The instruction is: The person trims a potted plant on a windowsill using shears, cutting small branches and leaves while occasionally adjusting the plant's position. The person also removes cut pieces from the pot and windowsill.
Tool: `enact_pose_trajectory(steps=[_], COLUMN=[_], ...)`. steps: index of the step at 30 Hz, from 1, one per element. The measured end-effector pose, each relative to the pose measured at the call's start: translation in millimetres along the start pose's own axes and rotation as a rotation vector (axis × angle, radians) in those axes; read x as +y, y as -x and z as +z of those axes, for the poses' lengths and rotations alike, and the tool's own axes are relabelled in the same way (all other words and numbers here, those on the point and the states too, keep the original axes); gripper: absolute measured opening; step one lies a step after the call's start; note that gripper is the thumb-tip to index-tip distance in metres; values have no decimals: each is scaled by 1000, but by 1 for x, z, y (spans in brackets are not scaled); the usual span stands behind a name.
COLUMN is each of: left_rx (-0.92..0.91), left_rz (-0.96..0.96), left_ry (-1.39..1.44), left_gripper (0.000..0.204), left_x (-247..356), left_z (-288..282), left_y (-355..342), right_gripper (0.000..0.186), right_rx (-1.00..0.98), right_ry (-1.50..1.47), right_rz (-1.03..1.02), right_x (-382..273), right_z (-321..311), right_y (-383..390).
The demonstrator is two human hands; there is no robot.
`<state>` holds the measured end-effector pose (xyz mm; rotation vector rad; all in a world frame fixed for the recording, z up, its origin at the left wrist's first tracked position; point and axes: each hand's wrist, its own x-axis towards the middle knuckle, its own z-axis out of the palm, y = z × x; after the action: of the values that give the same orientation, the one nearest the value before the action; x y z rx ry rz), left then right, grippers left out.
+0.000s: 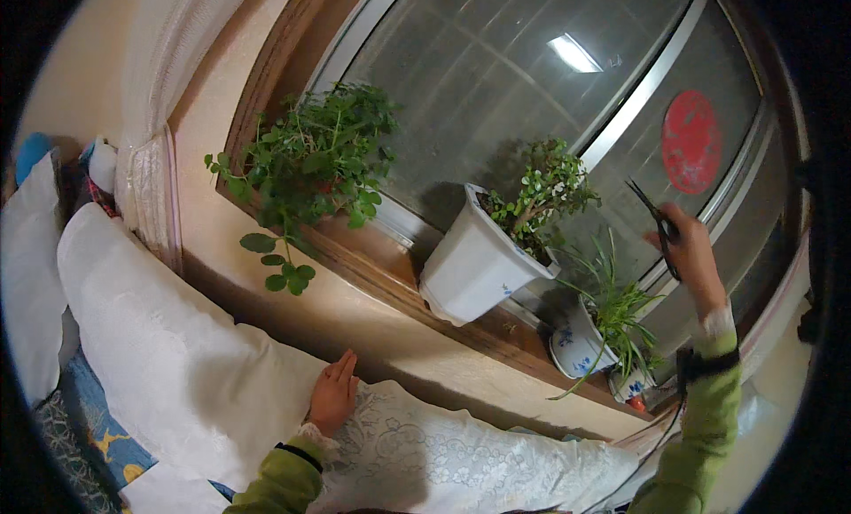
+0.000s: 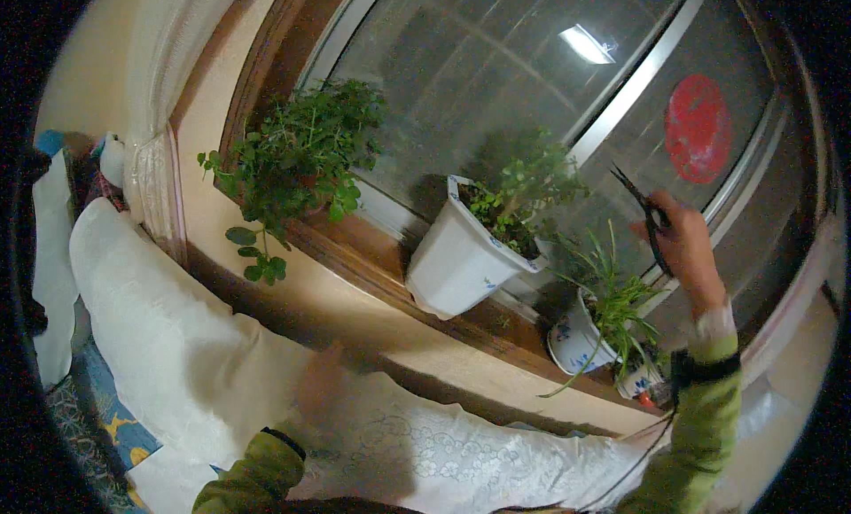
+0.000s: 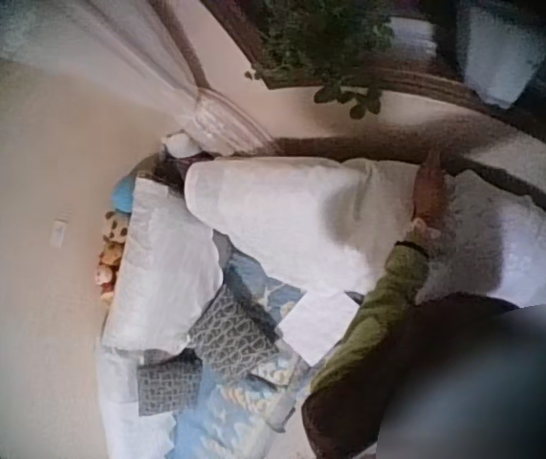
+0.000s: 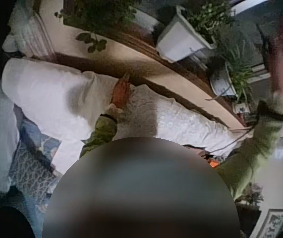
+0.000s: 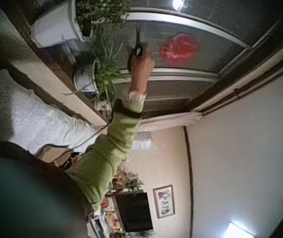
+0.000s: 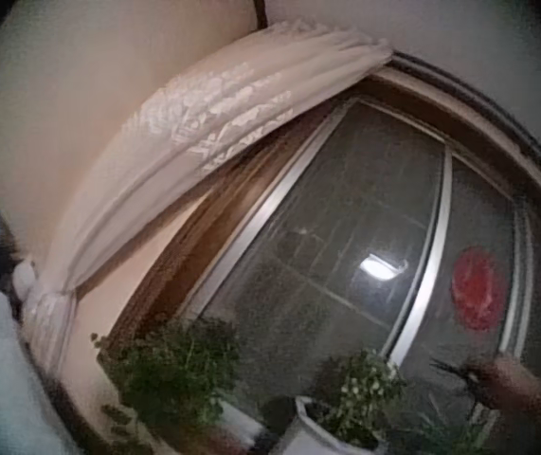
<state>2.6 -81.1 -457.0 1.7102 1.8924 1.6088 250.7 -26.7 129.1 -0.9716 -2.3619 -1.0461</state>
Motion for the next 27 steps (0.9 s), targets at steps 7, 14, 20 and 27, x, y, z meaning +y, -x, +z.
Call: enact_pose_trajectory(steps=[7, 14, 20, 27], left_rx=[44, 16, 13, -169], left_rz=[85, 45, 49, -216], left_ry=[103, 88, 125, 270], left_gripper=[44, 46, 47, 45], left_x=[-19, -19, -20, -17], left_z=[10, 10, 9, 6], left_y=[-3, -3, -4, -5], right_gripper=[32, 34, 35, 35], right_rx=[-29, -82, -70, -115], right_ry=[213, 388, 351, 349], right_rz=[-175, -180, -206, -193], right_x=[25, 35, 23, 21], right_z=[42, 57, 63, 71], right_y=[-82, -108, -111, -117])
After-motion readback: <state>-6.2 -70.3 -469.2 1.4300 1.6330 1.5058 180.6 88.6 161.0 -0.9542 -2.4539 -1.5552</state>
